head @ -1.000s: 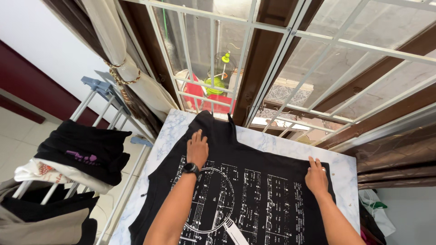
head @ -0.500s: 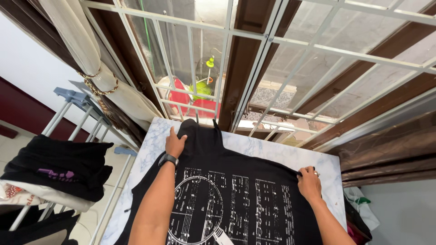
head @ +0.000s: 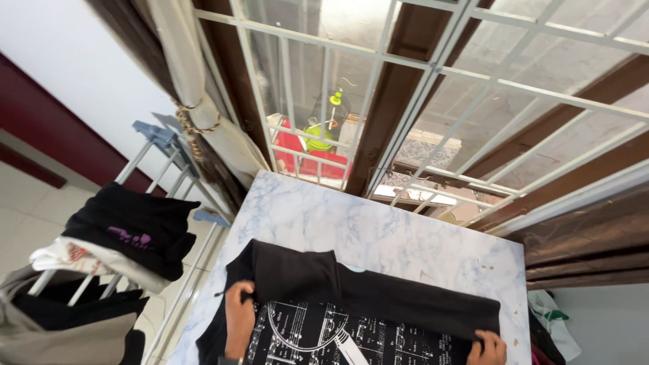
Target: The person folds a black t-shirt and a second black graphic t-shirt on a table, then places the folded first shirt inside an open suitcase on the floor.
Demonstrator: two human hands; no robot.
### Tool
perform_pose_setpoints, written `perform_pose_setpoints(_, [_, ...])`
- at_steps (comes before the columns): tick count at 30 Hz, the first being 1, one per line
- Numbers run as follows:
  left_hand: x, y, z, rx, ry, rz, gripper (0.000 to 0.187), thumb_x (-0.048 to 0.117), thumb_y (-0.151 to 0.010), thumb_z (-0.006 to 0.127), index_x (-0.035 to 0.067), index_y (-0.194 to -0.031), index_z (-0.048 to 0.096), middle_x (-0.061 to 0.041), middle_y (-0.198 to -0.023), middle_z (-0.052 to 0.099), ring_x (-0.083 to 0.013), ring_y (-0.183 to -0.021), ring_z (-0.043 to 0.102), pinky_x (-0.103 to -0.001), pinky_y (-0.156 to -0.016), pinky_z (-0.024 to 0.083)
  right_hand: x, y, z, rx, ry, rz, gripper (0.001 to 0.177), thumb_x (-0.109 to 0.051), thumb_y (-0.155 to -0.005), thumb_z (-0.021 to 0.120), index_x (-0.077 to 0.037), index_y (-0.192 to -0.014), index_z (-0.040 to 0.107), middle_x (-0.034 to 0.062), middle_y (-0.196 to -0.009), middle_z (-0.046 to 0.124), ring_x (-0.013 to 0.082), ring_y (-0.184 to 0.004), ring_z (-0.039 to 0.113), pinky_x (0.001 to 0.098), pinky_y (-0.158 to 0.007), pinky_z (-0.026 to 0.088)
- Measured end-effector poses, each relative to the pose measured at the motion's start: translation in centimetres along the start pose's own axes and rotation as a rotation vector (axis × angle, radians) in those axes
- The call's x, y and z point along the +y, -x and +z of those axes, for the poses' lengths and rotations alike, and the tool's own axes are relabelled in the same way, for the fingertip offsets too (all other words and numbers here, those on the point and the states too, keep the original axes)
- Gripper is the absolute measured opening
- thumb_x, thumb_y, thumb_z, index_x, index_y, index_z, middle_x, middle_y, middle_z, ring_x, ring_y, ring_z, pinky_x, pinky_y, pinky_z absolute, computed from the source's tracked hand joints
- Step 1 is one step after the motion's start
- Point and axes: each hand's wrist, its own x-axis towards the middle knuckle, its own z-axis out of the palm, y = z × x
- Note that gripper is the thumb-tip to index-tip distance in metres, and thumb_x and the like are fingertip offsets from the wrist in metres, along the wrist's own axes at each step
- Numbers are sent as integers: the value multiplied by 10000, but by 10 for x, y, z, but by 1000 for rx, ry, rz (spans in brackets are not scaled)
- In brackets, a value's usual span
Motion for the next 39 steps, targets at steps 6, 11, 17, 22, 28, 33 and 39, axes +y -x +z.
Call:
perform_pose_setpoints(6, [17,18,-4,-48,-219,-276,476,251,-901,747,50,-1298,579,-158,-970,749,-313,-963,670,-402,-858,513,40,27,22,-59,-197,175,238,13,-808,709,-92,-1017,752,160,-1076,565,247,-825,643,320,-759,579])
perform_pose_setpoints(11, [52,0,0,-72,-466,-68,432,182,-788,820,56,-1178,684,-147,-1010,684,-356,-990,620,-438,-894,479,-15,-3,4,-58,-87,238,160,54,-859,737,-31,-994,733,172,-1091,583,257,-863,644,312,-793,571])
perform_pose_setpoints(17, [67,19,-44,-71,-93,83,83,-60,-750,641,-17,-799,692,-94,-1033,713,-322,-1043,616,-374,-954,458,-74,-2,-47,72,-40,322,154,90,-909,701,8,-1040,693,237,-1177,575,296,-878,633,363,-858,555])
perform_pose_setpoints(22, [26,77,-98,-122,-29,-91,207,-165,-673,460,-38,-585,598,-85,-1188,731,-261,-1166,578,-340,-937,456,-31,43,-32,-11,5,674,280,85,-905,712,-21,-1136,595,230,-1136,608,285,-861,665,367,-833,589])
perform_pose_setpoints(28, [17,82,-93,-108,-214,-295,203,201,-965,632,87,-1109,718,-125,-1126,744,-293,-1052,679,-383,-941,513,-41,36,-25,67,-226,1122,538,51,-896,733,-56,-1311,409,222,-1090,622,262,-811,691,365,-770,612])
perform_pose_setpoints(33, [76,91,-37,-320,-468,67,603,341,-781,810,89,-1300,636,-88,-1198,656,-299,-1150,559,-427,-946,439,-86,8,-35,302,-473,1351,764,23,-889,752,-86,-1458,253,215,-1053,634,243,-771,712,363,-717,632])
perform_pose_setpoints(39, [82,91,-7,-330,-475,119,243,134,-881,689,132,-1121,725,-16,-1067,656,-237,-1098,572,-399,-966,420,-58,14,-9,241,-452,1299,810,137,-800,767,-96,-1471,377,210,-1124,649,288,-809,722,377,-711,658])
